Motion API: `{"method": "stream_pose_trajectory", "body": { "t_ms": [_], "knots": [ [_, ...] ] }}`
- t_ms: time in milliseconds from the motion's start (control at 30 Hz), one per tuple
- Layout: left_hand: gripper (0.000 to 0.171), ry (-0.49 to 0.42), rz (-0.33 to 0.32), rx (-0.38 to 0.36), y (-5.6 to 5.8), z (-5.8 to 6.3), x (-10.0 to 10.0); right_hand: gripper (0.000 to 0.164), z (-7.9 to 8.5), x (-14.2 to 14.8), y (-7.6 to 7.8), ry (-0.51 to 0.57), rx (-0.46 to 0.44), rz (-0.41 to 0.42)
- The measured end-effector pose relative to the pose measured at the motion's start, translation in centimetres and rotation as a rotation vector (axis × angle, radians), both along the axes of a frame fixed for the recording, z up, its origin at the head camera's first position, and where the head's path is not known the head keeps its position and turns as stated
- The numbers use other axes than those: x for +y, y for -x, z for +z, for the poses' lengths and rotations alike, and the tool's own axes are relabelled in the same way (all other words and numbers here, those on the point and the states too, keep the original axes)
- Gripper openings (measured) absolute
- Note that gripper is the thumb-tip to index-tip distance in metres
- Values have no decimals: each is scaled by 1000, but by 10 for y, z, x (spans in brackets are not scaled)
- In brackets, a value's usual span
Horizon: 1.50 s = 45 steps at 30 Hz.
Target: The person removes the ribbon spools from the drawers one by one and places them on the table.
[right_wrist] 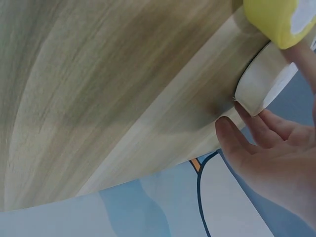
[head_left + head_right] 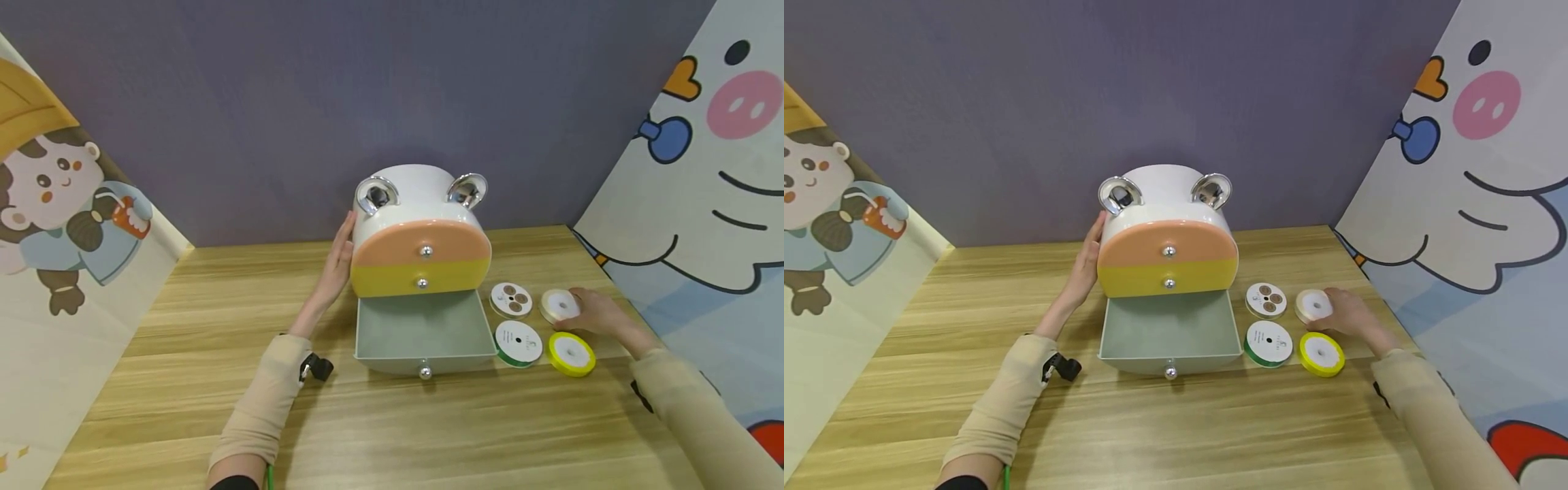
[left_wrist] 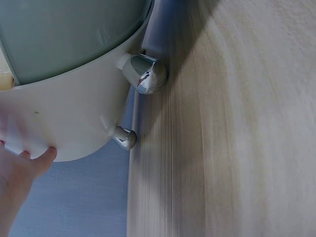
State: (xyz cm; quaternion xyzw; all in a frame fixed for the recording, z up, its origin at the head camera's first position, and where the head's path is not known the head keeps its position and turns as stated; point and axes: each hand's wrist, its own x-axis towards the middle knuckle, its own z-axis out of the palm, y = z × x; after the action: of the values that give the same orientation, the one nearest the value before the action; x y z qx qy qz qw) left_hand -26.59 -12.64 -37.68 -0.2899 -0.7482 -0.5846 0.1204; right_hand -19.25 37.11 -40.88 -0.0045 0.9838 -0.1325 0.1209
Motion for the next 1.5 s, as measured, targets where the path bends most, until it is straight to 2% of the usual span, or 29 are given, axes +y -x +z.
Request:
{"method": "stream_pose_trajectory", "body": {
  "t_ms": [267, 367, 467, 633, 700, 733, 867, 933, 1033, 1133, 1233, 1333, 1500],
  "knots": [
    [61, -7, 11, 7, 0, 0, 0, 109, 2, -1, -3, 8, -4, -12],
    [66, -3, 13, -2, 0, 0, 0, 113, 5, 1, -5, 38, -5, -27],
    [66, 2, 9, -7, 0, -1, 0, 113, 14, 2, -8, 90, 18, -31],
    [57, -7, 9, -8, 2, -3, 0, 96, 50, -14, -22, 192, 158, -7],
    [61, -11, 19, 3, 10, -12, -1, 86, 67, -28, -30, 228, 231, 11],
    [62, -16, 18, 1, 11, -12, -1, 82, 75, -36, -35, 237, 258, 20],
    [73, -16, 8, -2, 10, -12, -1, 62, 97, -72, -53, 241, 423, 101],
    [67, -13, -5, -11, 3, -4, -1, 51, 102, -90, -61, 238, 500, 158],
    [58, -10, -7, -10, 2, -4, 0, 34, 103, -116, -73, 269, 561, 237],
    [53, -9, -5, -6, 1, -3, 0, 22, 99, -141, -87, 350, 542, 300],
    [54, -9, -3, 0, 0, -2, 1, 17, 86, -162, -102, 441, 503, 366],
    [59, -14, -4, 9, 0, -3, 1, 16, 68, -179, -114, 532, 437, 440],
    [72, -27, 1, 28, 1, -4, 0, 13, 35, -202, -126, 622, 257, 511]
  ]
}}
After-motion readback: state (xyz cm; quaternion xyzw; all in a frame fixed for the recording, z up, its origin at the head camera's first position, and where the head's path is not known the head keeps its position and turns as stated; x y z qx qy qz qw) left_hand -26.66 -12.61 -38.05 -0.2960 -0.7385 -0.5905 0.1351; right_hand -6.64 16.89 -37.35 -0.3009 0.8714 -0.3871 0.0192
